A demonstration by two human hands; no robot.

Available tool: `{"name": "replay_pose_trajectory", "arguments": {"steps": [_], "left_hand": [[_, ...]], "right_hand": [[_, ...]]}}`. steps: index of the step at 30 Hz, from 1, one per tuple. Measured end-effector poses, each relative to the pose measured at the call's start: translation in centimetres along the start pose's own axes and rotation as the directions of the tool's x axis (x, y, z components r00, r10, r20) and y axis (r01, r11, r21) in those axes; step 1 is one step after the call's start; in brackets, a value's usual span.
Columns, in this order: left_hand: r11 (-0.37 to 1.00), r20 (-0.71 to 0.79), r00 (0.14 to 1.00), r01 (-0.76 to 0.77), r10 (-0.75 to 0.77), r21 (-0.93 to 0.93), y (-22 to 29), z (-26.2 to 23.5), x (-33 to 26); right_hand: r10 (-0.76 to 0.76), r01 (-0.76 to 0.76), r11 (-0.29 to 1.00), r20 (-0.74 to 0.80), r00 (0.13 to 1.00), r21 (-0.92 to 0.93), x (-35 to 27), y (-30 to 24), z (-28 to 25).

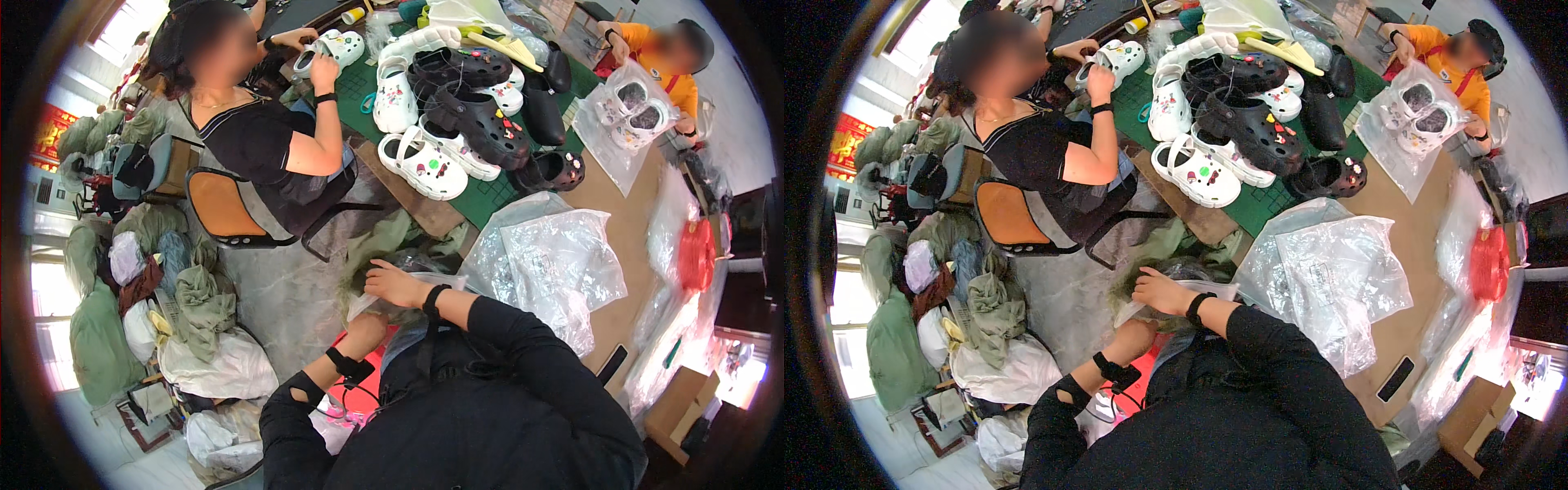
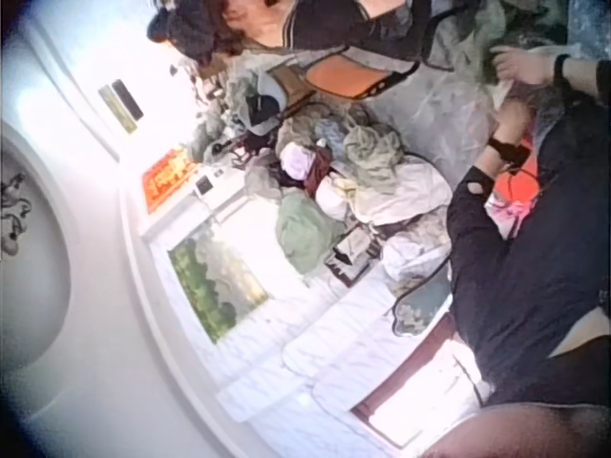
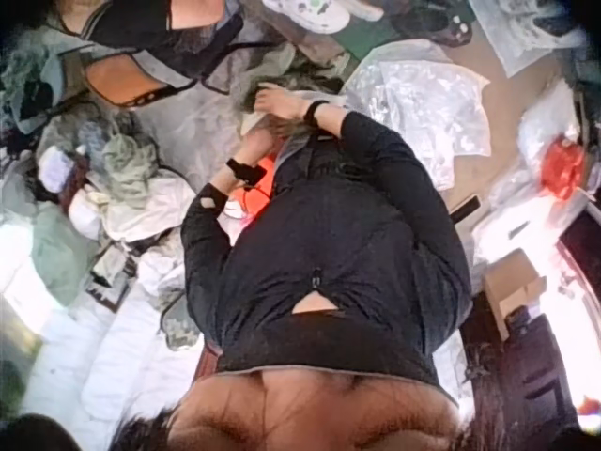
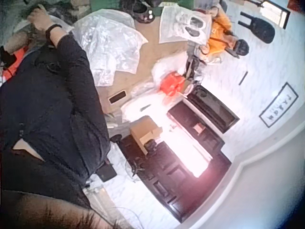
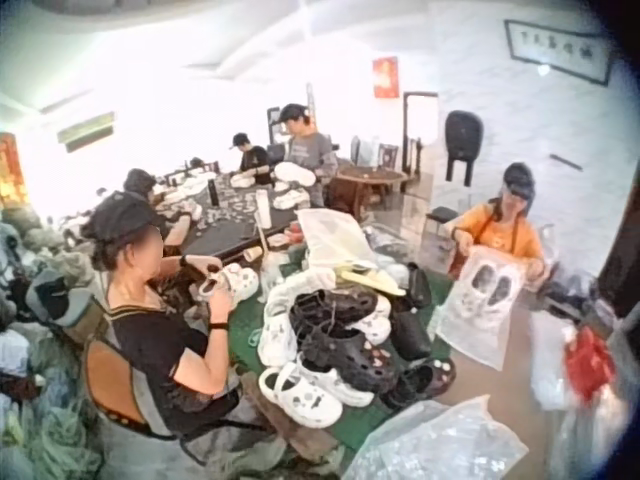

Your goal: Packing decorated clog-style shoes into plastic bags.

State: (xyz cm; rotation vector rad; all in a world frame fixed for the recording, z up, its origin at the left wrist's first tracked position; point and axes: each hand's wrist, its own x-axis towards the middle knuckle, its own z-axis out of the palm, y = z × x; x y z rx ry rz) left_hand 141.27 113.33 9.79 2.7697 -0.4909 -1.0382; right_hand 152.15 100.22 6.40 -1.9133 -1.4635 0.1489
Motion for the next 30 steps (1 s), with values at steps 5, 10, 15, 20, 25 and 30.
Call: {"name": "replay_pose_trajectory", "arguments": {"steps": [5,10,15,20,25,30], "left_hand": [[0.98,0.007,0.998,-0.055,0.055,0.194,0.6,-5.0,0.2],[0.925,-0.012,0.933,-0.356,0.36,0.135,-0.3,-4.8,1.3],[0.865,0.261,0.845,-0.498,0.467,0.065,0.4,-6.5,3.6],[0.834,0.338,0.772,-0.545,0.538,-0.084,0.9,-6.0,5.3],[0.851,0.386,0.764,-0.509,0.516,-0.131,1.7,-7.2,6.1],[0.827,0.385,0.732,-0.49,0.562,-0.275,-0.1,-5.5,8.4]], "right_hand": [[0.249,-0.168,0.922,0.202,0.947,-0.348,-1.2,0.9,1.5],[0.441,-0.538,0.834,0.737,0.511,-0.126,-5.4,1.8,-3.3],[0.417,-0.497,0.865,0.645,0.641,-0.066,-9.8,2.1,-2.0],[0.549,-0.651,0.722,0.766,0.335,-0.234,-9.9,1.0,-1.3],[0.542,-0.665,0.701,0.798,0.264,-0.256,-12.2,-0.5,-4.4],[0.57,-0.735,0.615,0.805,0.164,-0.285,-14.4,0.0,-4.3]]}}
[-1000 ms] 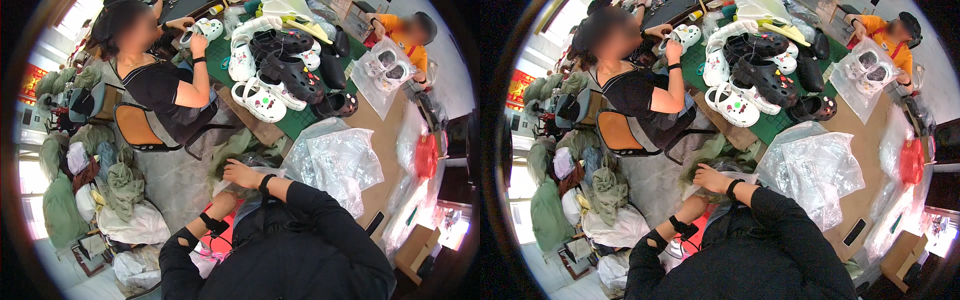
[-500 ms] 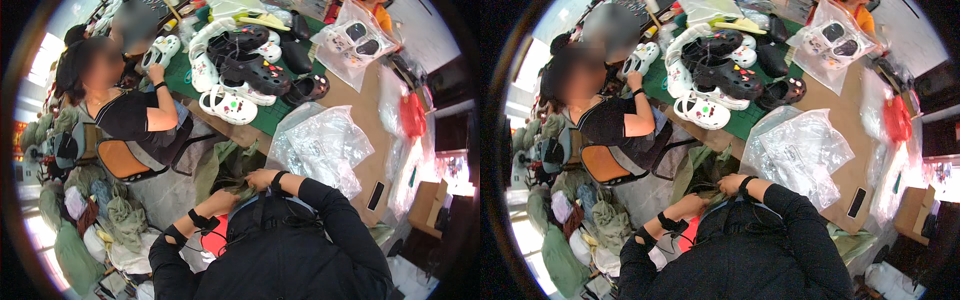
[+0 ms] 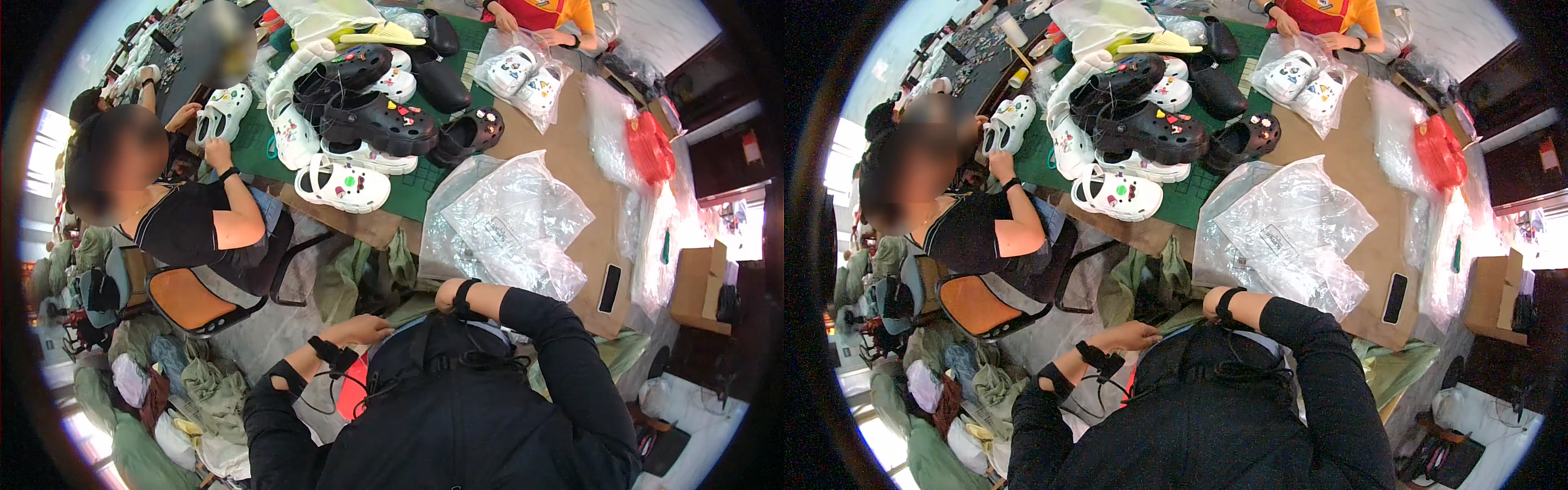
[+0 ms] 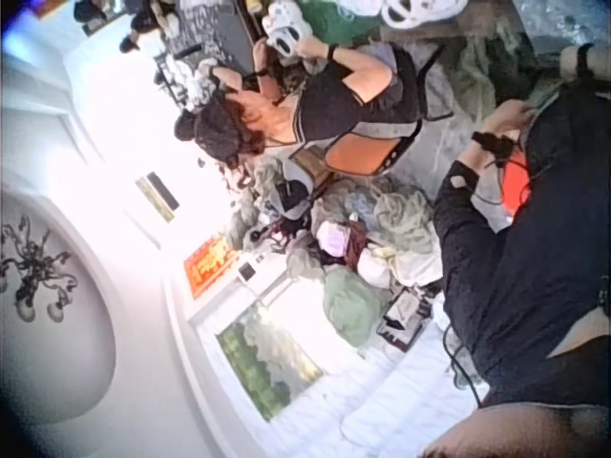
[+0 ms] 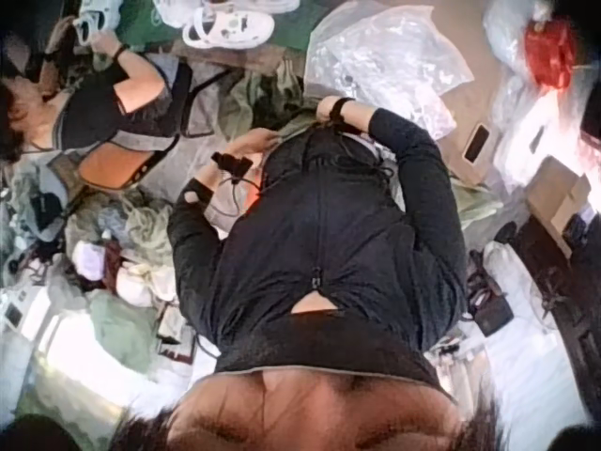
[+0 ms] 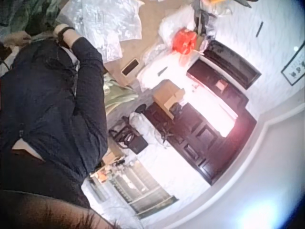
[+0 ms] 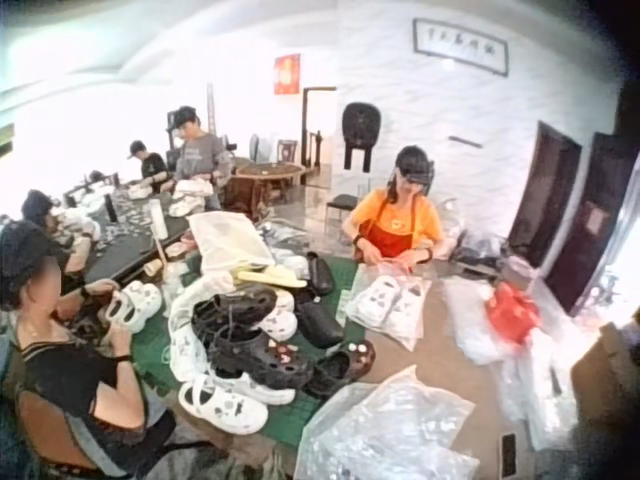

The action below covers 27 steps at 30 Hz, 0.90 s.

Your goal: Packing decorated clog-style shoes into plastic bags.

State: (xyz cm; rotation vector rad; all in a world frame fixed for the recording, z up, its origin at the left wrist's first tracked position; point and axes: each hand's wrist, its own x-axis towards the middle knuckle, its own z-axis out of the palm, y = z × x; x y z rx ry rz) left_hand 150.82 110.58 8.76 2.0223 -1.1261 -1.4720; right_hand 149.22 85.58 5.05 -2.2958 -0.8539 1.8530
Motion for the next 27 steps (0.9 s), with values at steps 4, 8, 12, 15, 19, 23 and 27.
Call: {"name": "replay_pose_trajectory", "arguments": {"steps": [4,8,12,15,19,23,27], "left_hand": [[0.753,0.145,0.918,0.387,-0.369,-0.532,-1.9,-2.4,1.0],[0.847,-0.324,0.786,0.515,-0.527,-0.129,-6.5,-1.3,2.9],[0.729,-0.298,0.682,0.679,-0.668,-0.081,-9.4,-0.8,5.5],[0.619,-0.37,0.53,0.764,-0.763,-0.183,-13.2,1.4,7.0],[0.487,-0.458,0.298,0.786,-0.838,-0.38,-13.5,1.5,8.4],[0.596,-0.467,0.38,0.606,-0.799,-0.527,-18.6,3.6,6.3],[0.68,-0.603,0.313,0.345,-0.734,-0.648,-16.3,1.6,6.6]], "right_hand": [[-0.025,0.029,0.997,-0.052,0.998,0.071,-1.7,0.1,-0.1],[0.062,-0.073,0.993,0.116,0.991,0.09,-1.8,0.1,-0.5],[0.054,-0.073,0.979,0.106,0.993,0.189,-1.3,0.5,-0.6],[-0.009,-0.001,0.974,0.046,0.999,0.226,-0.6,0.4,-1.3],[-0.016,0.014,0.976,0.008,1.0,0.219,-0.1,0.7,-2.4],[0.013,0.039,0.975,-0.23,0.973,0.217,4.8,-0.3,-4.2],[-0.138,0.057,0.99,-0.818,0.559,-0.128,8.6,-0.1,-2.9]]}}
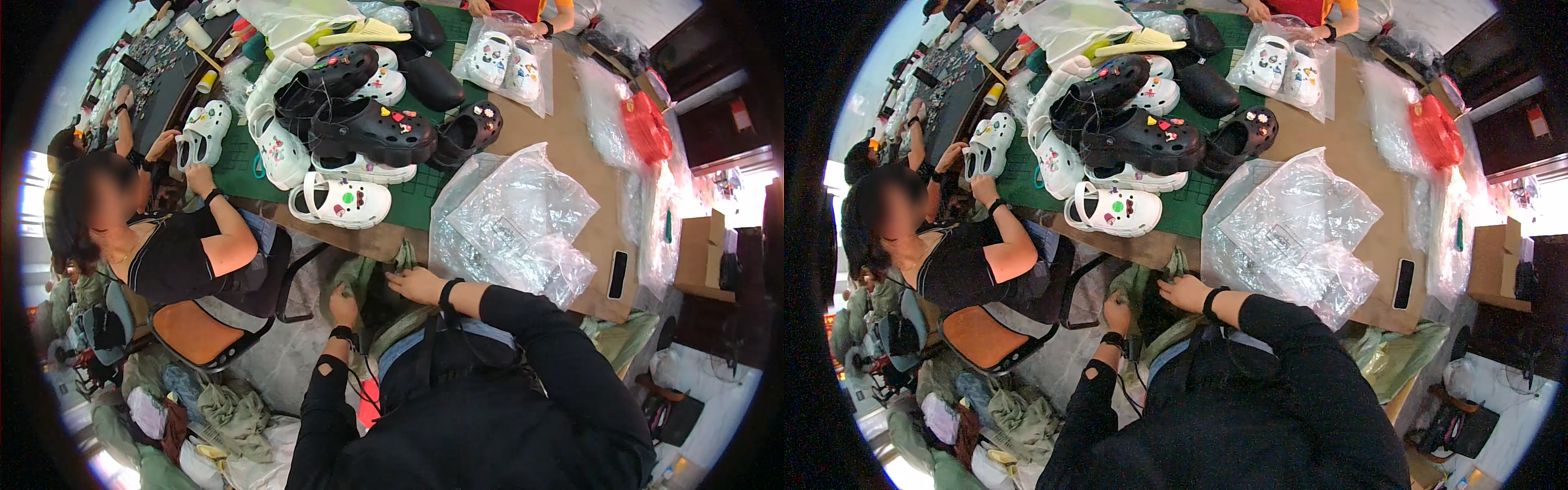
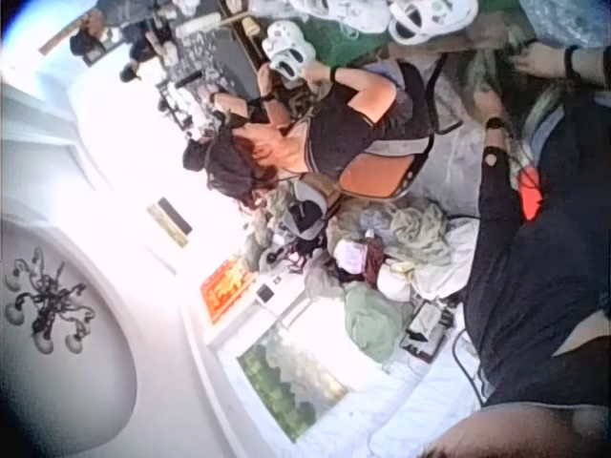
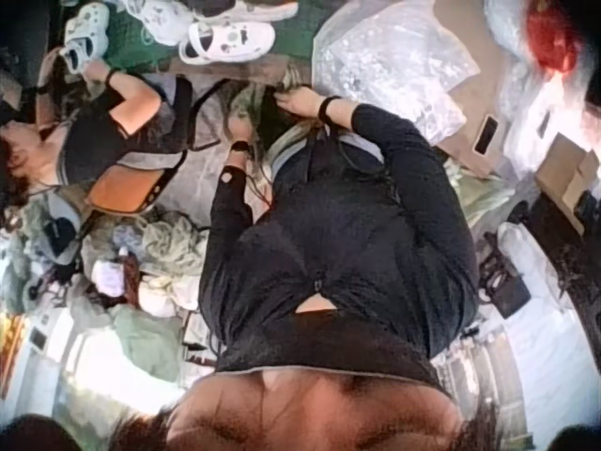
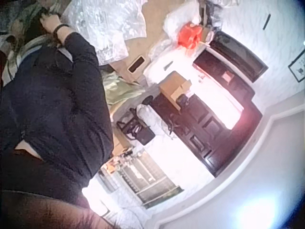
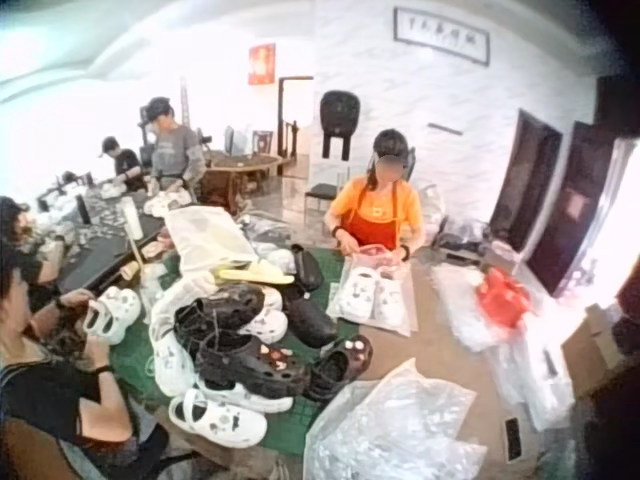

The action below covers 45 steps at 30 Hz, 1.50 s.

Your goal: Packing decorated clog-style shoes into plastic bags.

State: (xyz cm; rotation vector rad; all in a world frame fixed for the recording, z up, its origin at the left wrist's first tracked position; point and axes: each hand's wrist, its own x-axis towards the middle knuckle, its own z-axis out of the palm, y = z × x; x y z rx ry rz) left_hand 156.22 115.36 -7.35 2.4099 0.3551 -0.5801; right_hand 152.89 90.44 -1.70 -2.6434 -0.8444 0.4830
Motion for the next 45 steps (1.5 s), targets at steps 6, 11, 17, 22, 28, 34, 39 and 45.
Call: {"name": "replay_pose_trajectory", "arguments": {"steps": [6,11,17,22,28,34,39,45], "left_hand": [[0.965,-0.303,0.919,-0.263,0.253,0.009,2.0,-3.0,2.5],[0.982,-0.267,0.947,-0.19,0.18,-0.013,1.8,-6.7,4.6],[0.925,-0.272,0.884,-0.362,0.38,0.116,4.0,-7.9,4.2],[0.916,-0.15,0.91,-0.357,0.385,0.184,4.4,-7.4,3.8],[0.931,-0.197,0.917,-0.311,0.346,0.188,4.2,-7.0,3.8],[0.906,-0.354,0.871,-0.203,0.34,0.371,9.5,-7.1,1.4],[0.717,-0.226,0.689,-0.694,0.688,0.069,15.8,-4.7,-2.9],[0.306,0.445,0.277,-0.952,0.852,0.007,23.0,1.4,-6.4]], "right_hand": [[-0.008,0.037,0.919,0.074,0.997,-0.393,0.3,1.7,0.9],[-0.162,0.203,0.922,0.148,0.976,-0.329,-1.6,4.6,-3.1],[-0.273,0.266,0.922,0.013,0.962,-0.281,-4.0,6.9,-5.0],[-0.311,0.27,0.943,-0.229,0.922,-0.194,-3.4,2.3,-4.7],[-0.09,-0.382,0.77,0.68,0.728,0.511,-3.2,-3.4,-1.5],[0.168,-0.257,0.746,0.199,0.965,0.615,-6.4,-0.3,-8.6],[0.713,-0.431,0.502,-0.077,0.697,0.75,-16.6,5.2,-14.4],[0.947,-0.933,0.313,0.024,0.322,0.178,-29.4,7.1,-12.8]]}}
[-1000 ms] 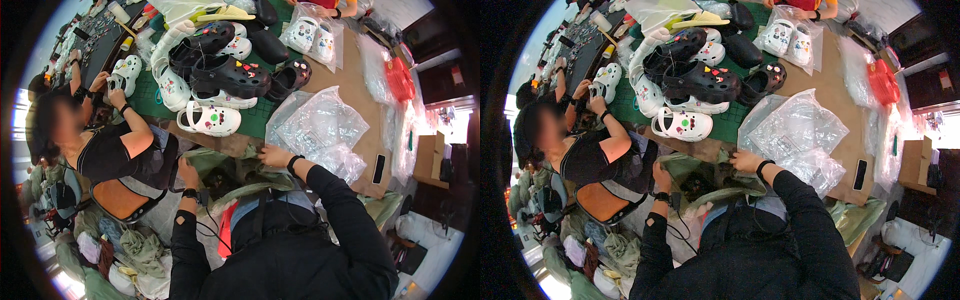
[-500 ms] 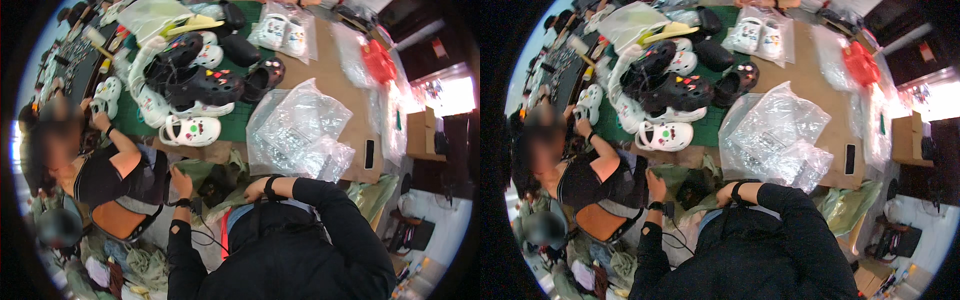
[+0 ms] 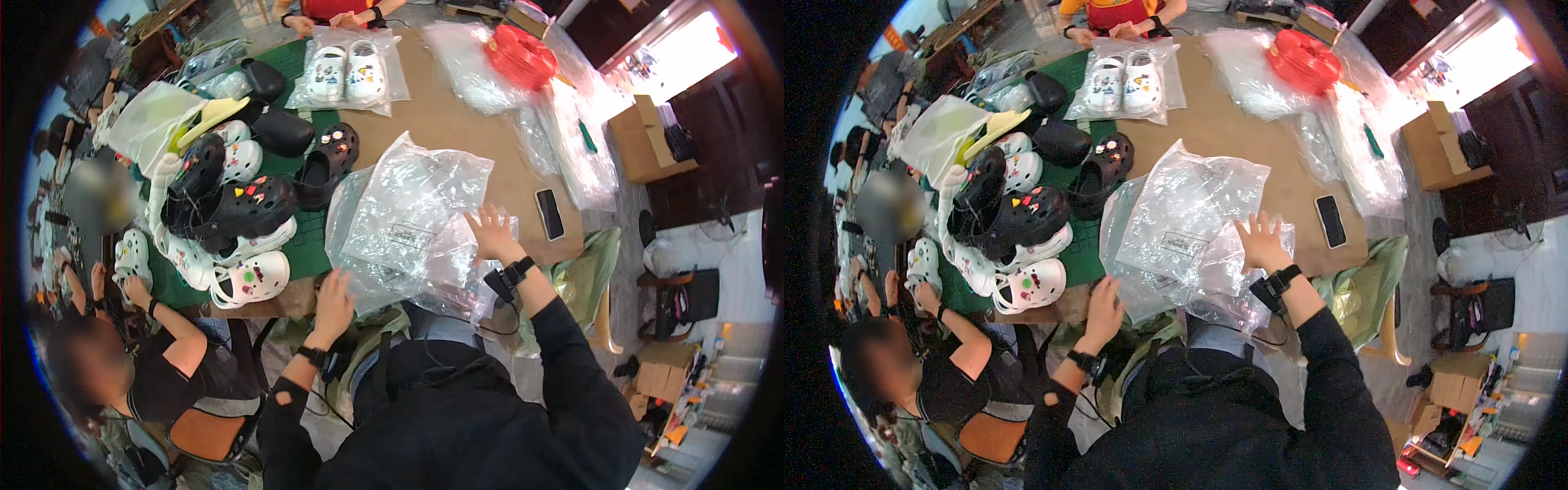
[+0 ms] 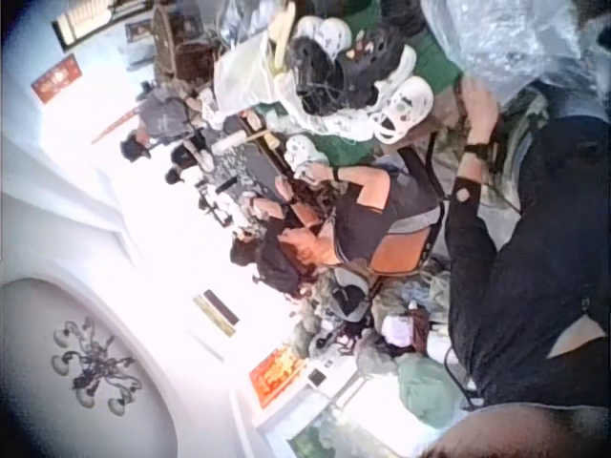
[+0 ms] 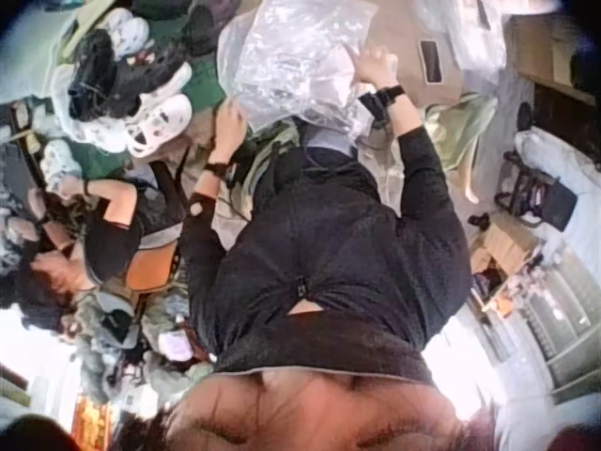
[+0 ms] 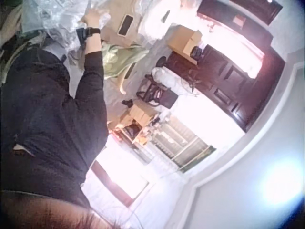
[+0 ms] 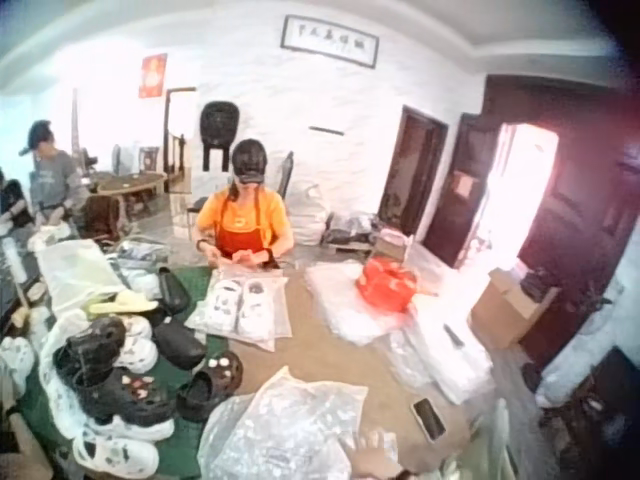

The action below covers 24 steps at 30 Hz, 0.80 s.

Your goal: Packing decorated clog-style shoes into plastic bags.

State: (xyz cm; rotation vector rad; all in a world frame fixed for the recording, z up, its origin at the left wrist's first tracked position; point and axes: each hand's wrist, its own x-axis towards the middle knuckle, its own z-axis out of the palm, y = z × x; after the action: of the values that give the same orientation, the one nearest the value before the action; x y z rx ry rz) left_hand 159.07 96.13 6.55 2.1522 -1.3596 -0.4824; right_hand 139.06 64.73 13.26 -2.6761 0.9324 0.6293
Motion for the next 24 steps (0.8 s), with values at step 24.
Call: {"name": "replay_pose_trajectory", "arguments": {"steps": [24], "left_hand": [[0.932,0.168,0.976,0.185,-0.138,-0.312,1.0,6.1,8.6]], "right_hand": [[-0.276,0.493,0.831,-0.578,0.768,0.259,7.8,-6.4,2.9]]}}
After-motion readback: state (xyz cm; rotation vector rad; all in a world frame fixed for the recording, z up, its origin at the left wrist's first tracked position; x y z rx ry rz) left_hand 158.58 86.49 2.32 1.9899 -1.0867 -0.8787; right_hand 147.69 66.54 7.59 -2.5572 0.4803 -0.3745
